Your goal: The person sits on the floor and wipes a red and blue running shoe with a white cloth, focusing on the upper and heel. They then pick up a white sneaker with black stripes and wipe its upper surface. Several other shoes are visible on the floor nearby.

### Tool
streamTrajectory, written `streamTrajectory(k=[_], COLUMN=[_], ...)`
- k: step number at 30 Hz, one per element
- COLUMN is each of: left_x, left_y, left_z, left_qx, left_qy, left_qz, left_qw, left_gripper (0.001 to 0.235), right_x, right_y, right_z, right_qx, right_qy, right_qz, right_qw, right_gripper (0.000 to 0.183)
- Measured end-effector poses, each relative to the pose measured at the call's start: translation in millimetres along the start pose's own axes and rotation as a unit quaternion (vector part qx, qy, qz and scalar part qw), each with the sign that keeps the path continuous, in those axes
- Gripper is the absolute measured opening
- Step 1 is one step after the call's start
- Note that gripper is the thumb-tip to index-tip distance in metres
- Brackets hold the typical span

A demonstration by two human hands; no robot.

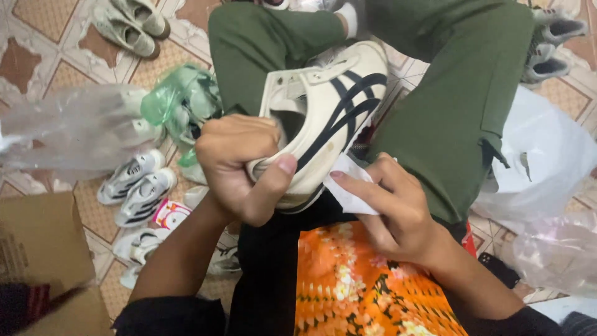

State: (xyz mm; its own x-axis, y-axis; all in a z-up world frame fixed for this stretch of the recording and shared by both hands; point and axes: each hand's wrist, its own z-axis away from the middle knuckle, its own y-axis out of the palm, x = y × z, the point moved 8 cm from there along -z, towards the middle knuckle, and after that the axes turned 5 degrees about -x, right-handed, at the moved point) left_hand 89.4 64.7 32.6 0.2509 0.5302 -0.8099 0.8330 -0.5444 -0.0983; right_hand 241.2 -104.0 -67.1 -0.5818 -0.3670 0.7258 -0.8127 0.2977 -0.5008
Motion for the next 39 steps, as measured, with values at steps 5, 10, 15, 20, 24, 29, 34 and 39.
streamTrajectory(k=[5, 10, 15, 20, 24, 29, 34, 39], left_x=[3.6, 5.6, 9.6, 7.9, 7.3, 5.3, 9.7, 59.9], left_y=[-5.1, -10.1, -13.7, -13.2, -2.8, 18.1, 38.2, 53.0], left_z=[2.2, 6.8, 11.0, 9.0, 6.7, -16.4, -56.0, -78.7], left_qx=[-0.008, -0.038, -0.064, -0.095, -0.147, -0.14, -0.113, -0.022], left_qy=[-0.01, -0.009, -0.01, -0.025, -0.07, -0.082, -0.084, -0.257], left_qz=[-0.014, -0.011, -0.04, -0.126, -0.144, -0.181, -0.238, -0.187], left_qw=[1.0, 0.999, 0.997, 0.987, 0.976, 0.97, 0.961, 0.948], left_gripper=[0.052, 0.051, 0.052, 0.051, 0.055, 0.057, 0.057, 0.062], right_x=[18.1, 25.4, 33.4, 31.4, 15.1, 5.3, 10.7, -22.7], right_y=[4.9, 10.0, 13.2, 13.9, 9.2, -25.6, -67.4, -92.4], right_z=[-9.3, -15.3, -16.8, -7.7, -3.4, -11.9, -43.4, -53.2], right_qx=[-0.011, 0.007, 0.015, -0.001, -0.06, -0.122, -0.052, -0.018], right_qy=[-0.039, -0.052, -0.075, -0.107, -0.136, -0.202, -0.212, -0.185], right_qz=[-0.009, -0.011, 0.022, 0.084, 0.142, 0.26, 0.31, 0.364], right_qw=[0.999, 0.999, 0.997, 0.991, 0.979, 0.936, 0.925, 0.913], right_gripper=[0.036, 0.044, 0.042, 0.056, 0.043, 0.029, 0.041, 0.049])
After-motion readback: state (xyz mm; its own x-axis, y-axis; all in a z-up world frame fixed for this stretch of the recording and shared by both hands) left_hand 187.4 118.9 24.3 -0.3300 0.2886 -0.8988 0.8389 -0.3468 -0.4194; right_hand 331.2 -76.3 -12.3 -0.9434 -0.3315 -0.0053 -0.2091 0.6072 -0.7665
